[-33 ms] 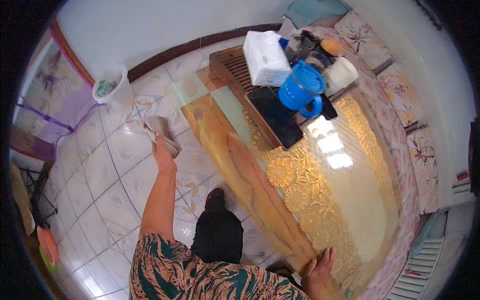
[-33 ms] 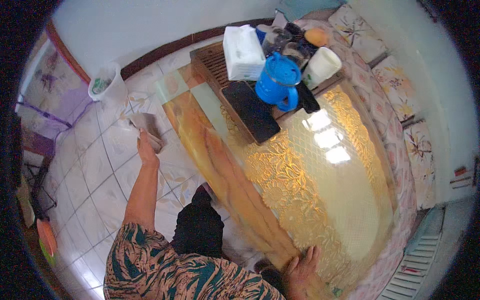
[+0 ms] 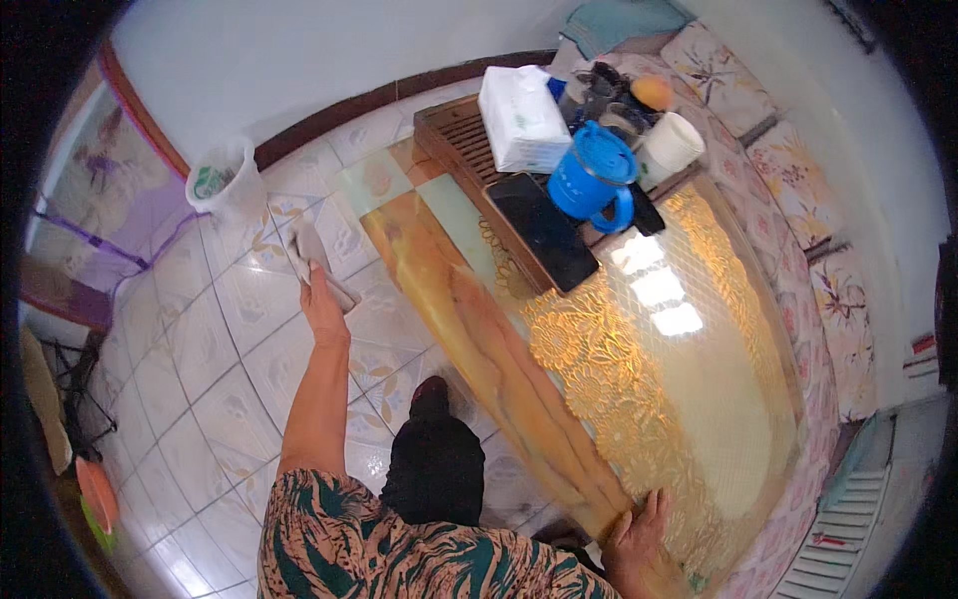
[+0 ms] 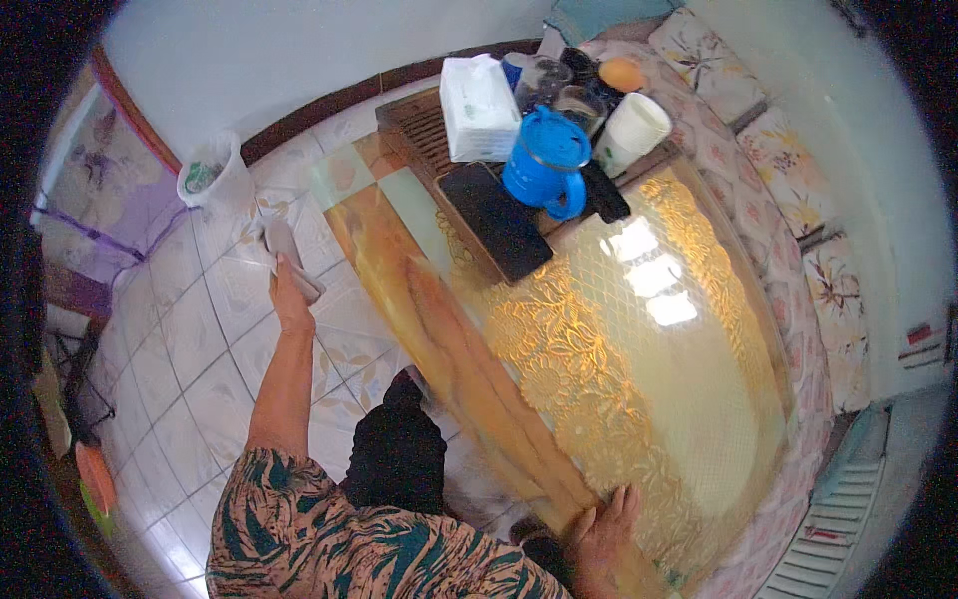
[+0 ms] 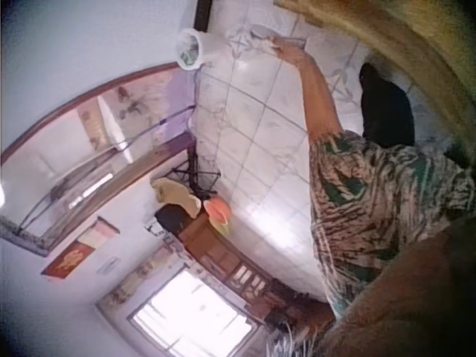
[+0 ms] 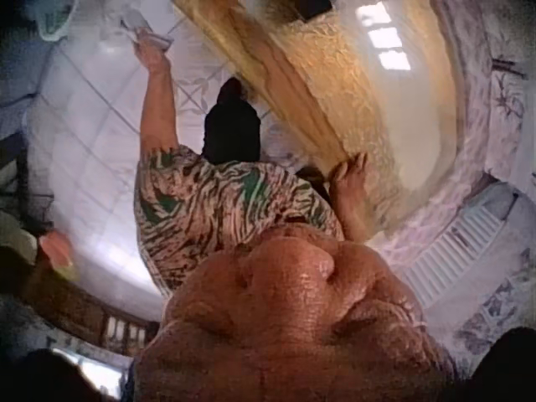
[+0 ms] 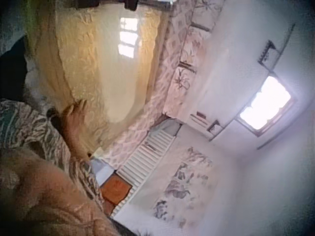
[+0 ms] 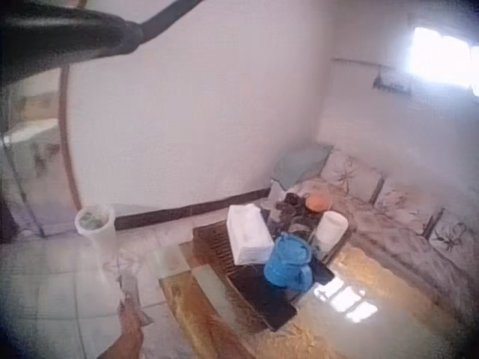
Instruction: The person wipes a glass-topped table using a cloth, moving around a cup and a tissue box on the surface.
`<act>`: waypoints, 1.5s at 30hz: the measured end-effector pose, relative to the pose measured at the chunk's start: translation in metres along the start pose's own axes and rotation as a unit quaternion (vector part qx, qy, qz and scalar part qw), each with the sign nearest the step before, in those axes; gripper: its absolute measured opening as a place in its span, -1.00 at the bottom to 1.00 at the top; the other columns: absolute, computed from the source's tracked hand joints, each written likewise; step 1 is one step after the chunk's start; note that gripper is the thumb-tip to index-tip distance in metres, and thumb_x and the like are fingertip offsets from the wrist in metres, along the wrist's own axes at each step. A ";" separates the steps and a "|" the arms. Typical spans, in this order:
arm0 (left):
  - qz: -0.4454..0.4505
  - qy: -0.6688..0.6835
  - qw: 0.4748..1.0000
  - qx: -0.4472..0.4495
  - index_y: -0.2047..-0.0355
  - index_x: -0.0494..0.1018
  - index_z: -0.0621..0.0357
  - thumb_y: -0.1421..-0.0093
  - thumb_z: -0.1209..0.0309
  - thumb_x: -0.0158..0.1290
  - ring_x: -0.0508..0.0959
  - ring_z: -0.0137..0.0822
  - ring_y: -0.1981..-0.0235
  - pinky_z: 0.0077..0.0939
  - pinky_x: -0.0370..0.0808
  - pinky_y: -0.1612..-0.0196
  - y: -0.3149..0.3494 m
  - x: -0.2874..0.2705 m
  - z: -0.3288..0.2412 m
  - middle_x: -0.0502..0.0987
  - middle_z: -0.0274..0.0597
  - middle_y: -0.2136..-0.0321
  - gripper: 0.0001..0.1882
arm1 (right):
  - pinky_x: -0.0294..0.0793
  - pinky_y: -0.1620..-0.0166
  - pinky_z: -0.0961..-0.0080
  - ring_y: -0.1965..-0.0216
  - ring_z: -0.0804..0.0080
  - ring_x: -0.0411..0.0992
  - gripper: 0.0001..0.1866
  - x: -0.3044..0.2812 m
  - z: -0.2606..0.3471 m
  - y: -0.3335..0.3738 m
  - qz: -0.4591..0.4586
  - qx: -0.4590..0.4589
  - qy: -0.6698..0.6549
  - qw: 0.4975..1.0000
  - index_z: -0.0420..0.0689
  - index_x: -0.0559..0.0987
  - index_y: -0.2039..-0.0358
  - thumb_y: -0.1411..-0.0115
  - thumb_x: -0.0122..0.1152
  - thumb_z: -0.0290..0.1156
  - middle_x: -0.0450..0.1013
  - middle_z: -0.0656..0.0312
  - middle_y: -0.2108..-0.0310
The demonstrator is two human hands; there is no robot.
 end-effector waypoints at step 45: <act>0.332 -0.620 0.470 0.533 -0.26 0.16 -0.31 -0.13 0.11 -0.01 0.07 -0.09 -0.31 0.05 0.04 -0.23 0.176 0.164 -0.009 0.10 -0.13 -0.29 -0.35 | -0.05 -0.27 0.05 -0.29 -0.10 0.01 -0.41 0.010 -0.019 0.011 -0.120 0.037 -0.123 0.984 -0.26 0.23 -0.18 -0.16 0.00 -0.30 0.08 -0.10 -0.27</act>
Point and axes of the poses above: each hand's wrist, its own y-axis away from the middle knuckle, its own x-axis out of the palm, z = x × y, the point moved 9 cm from there along -y, towards the middle knuckle
